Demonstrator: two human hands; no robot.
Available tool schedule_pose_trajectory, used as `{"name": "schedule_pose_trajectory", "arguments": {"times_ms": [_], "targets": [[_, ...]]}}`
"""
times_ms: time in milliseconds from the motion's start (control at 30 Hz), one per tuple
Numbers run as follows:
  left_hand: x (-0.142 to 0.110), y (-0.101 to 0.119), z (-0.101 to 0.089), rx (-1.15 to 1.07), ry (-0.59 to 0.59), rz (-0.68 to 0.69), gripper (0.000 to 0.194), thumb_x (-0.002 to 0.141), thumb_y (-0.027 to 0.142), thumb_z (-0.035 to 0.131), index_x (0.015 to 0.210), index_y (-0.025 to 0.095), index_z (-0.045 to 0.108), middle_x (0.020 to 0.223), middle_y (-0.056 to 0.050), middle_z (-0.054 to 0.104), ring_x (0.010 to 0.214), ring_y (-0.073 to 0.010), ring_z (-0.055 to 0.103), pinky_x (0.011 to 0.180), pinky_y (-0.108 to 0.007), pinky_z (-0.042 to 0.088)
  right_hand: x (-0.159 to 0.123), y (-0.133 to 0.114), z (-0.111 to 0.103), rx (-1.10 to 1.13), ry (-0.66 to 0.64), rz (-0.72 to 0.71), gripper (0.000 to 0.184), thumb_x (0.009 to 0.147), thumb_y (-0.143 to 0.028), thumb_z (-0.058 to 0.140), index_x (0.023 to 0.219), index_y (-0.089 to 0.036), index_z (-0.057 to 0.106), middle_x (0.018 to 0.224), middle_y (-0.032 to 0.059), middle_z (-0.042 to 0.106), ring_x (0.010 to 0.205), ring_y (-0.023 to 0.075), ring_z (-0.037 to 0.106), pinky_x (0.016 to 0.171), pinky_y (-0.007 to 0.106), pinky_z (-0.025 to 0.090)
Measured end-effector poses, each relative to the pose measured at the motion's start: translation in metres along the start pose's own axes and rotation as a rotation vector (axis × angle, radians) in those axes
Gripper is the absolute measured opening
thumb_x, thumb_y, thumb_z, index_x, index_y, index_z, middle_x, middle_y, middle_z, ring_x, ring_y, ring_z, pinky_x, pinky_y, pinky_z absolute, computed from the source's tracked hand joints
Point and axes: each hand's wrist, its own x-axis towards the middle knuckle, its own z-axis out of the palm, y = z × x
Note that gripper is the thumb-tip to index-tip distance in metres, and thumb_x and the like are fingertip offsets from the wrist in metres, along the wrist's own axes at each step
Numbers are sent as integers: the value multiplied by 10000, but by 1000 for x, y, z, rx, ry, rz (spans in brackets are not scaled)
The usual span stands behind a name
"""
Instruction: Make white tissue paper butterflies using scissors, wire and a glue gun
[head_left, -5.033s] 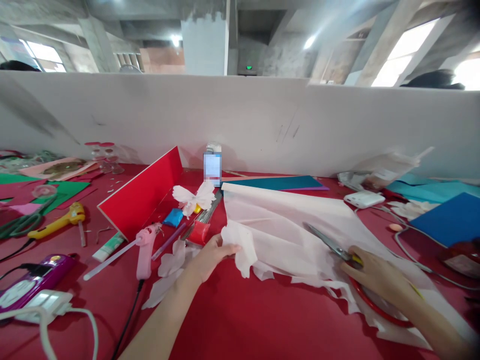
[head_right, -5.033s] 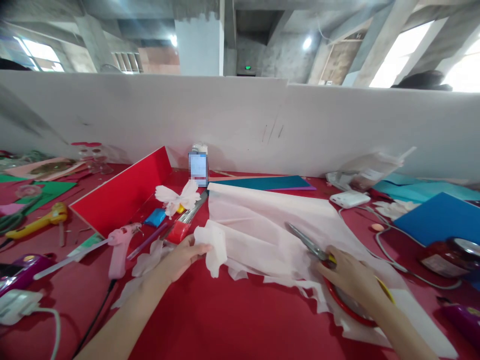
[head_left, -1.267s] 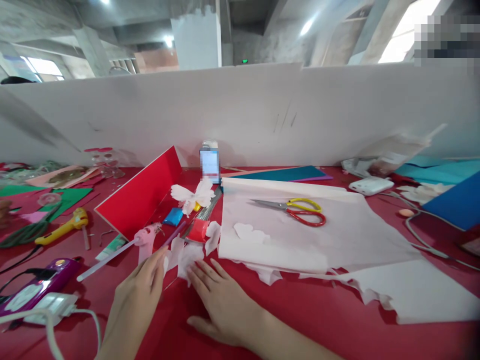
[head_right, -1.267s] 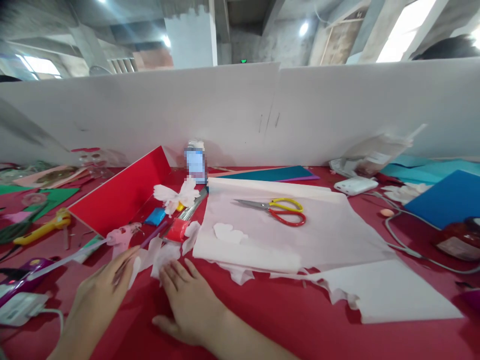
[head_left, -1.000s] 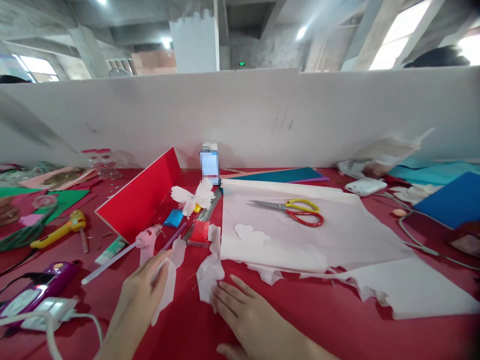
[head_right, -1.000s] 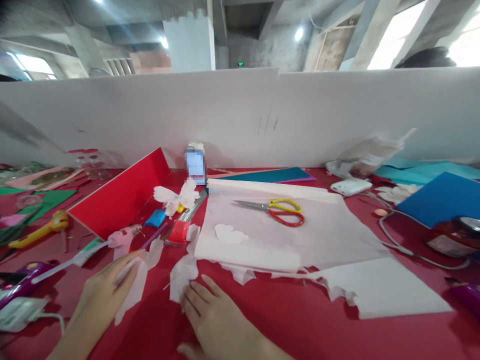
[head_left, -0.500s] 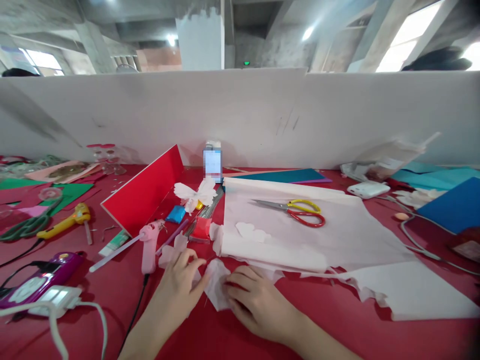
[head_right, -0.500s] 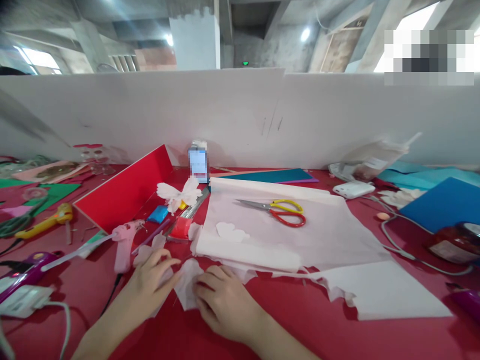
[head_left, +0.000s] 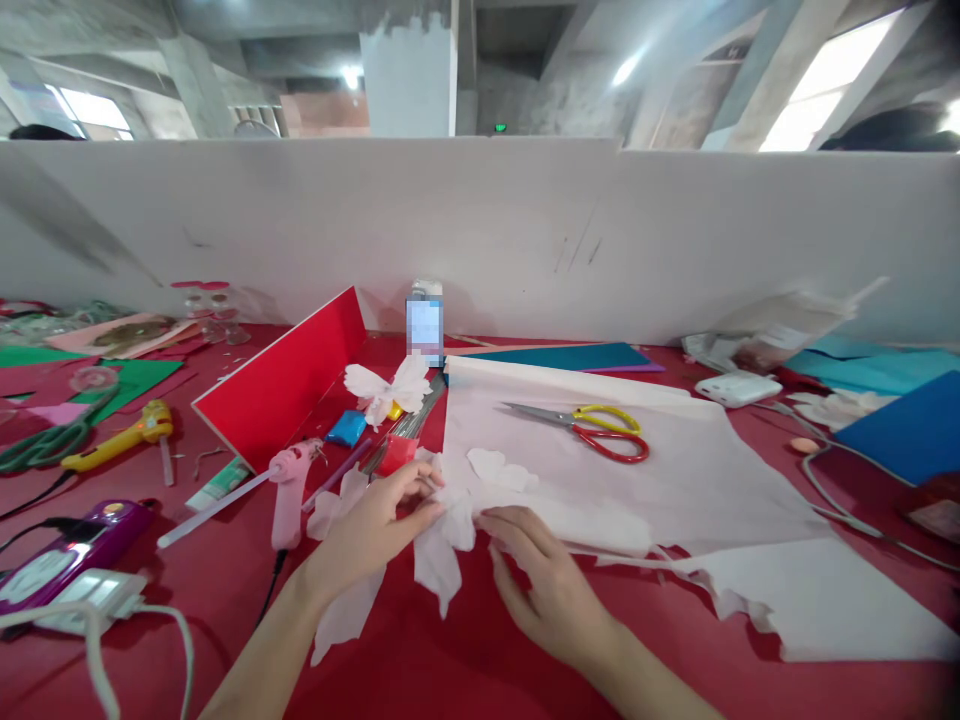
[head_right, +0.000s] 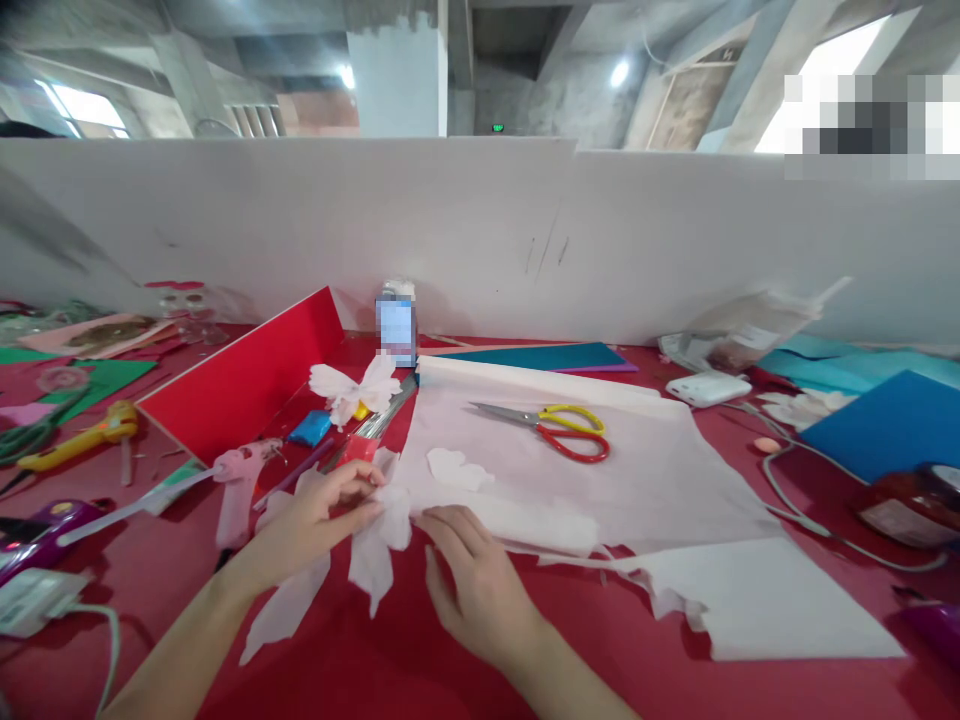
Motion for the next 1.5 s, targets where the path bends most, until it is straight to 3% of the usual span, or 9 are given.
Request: {"name": "schedule_pose_trajectory", "arguments": {"times_ms": [100,200,333,567,767,933,1233,1367,1500], "targets": [[20,5,5,-101,114,4,302,821,332,534,1103,230,504,941,-24,642,820,-153,611,736,-272,477,11,22,-30,-116,145,126,240,868,-223,496,1095,-163,545,976,127,618,928,248,582,820,438,497],[41,15,20,-193,184,6,309,783,274,568,1076,198,501,848,-11,620,750,-138,602,691,-260,478,21,38,-47,266,23,396,371,867,-382,517,1168,-166,521,995,118,639,838,212,614,721,377,529],[62,25,53,-320,93,61,321,734,228,632,1038,199,531,792,-1,635,721,-137,613,666,-250,490,24,39,-38,751,-62,639,460,744,-471,660,1065,-144,616,836,72,681,727,204,636,614,311,519],[69,12,78,-387,48,37,402,774,284,621,1136,174,486,821,-31,669,763,-152,662,746,-292,533,15,46,-28,771,136,770,404,692,-514,682,866,-150,674,715,53,669,621,196,610,516,275,467],[65,3,63,-222,118,57,300,796,397,580,1018,195,576,935,-60,675,917,-211,634,878,-383,475,12,55,-37,702,389,806,384,711,-488,654,894,-151,647,753,52,659,641,181,585,543,268,453],[55,-2,52,338,13,220,693,595,413,774,1227,254,538,1220,-88,605,1132,-313,525,954,-469,399,12,67,-48,558,525,827,310,722,-459,589,829,-170,624,719,47,632,617,178,563,509,261,423],[59,1,51,559,173,355,199,875,215,478,950,214,663,913,-37,722,827,-198,642,770,-330,472,4,81,-65,46,447,591,400,799,-300,530,1177,-167,522,865,73,621,654,191,563,646,340,458],[61,0,53,568,268,406,180,873,171,481,945,203,643,928,-44,717,851,-204,637,802,-360,462,1,76,-68,-248,129,170,270,886,-211,376,956,-185,636,797,76,601,658,176,561,635,305,467],[58,1,53,579,379,463,192,892,172,460,1017,180,606,988,-67,691,947,-205,603,868,-365,427,3,69,-64,-269,-29,53,155,851,-270,531,763,-201,639,760,54,617,746,195,571,721,322,451]]}}
